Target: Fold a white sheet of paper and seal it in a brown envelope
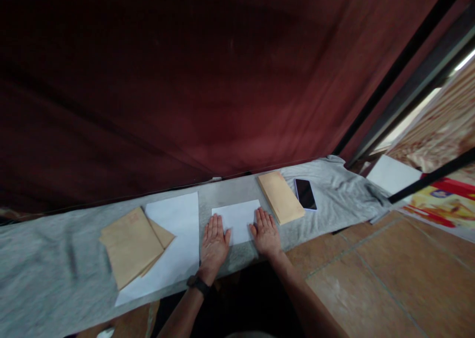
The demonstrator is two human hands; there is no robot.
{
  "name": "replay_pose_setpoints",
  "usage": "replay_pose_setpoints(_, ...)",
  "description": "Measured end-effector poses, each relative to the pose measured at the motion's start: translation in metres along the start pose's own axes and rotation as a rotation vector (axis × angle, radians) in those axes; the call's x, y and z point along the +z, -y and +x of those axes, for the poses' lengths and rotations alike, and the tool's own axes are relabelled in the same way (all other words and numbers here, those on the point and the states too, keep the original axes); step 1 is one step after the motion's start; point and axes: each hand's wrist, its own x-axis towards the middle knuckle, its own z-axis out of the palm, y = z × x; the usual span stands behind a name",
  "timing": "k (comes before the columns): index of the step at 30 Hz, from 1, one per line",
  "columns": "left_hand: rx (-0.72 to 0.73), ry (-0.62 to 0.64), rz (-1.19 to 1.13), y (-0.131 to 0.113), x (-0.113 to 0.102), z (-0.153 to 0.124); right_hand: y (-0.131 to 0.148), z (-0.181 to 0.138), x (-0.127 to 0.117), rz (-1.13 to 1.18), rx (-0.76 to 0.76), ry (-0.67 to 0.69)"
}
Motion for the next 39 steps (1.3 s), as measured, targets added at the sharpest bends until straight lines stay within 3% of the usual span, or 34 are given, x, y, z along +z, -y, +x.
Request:
replay_pose_setpoints(3, 0.036, -0.030, 0.004, -0.004, -0.003, -0.013, 0.000, 0.000, 0.001, 0.007, 0.005, -0.005)
replay_pose_setpoints(8, 0.249, 0.071, 0.046, -0.021, -0.007, -0.033, 0.000, 0.000, 0.002, 0.006, 0.009, -0.010)
replay_pose_setpoints(14, 0.269, 0.069, 0.068, -0.018, -0.006, -0.039, 0.000, -0.001, -0.001, 0.003, 0.002, -0.028)
replay_pose_setpoints(21, 0.242, 0.051, 0.095, -0.007, -0.014, -0.056, -0.010, -0.024, -0.011, 0.032, -0.036, -0.062)
replay_pose_setpoints(30, 0.316, 0.226, 0.137, 0.012, -0.023, -0.033, 0.020, -0.036, -0.025, 0.147, -0.206, 0.028)
replay_pose_setpoints(34, 0.312, 0.317, 0.204, 0.008, -0.026, -0.028, 0.019, -0.039, -0.028, 0.162, -0.154, 0.065)
replay_pose_setpoints(39, 0.300, 0.311, 0.235, 0.002, -0.030, -0.026, -0.002, -0.037, -0.033, 0.117, -0.074, 0.053)
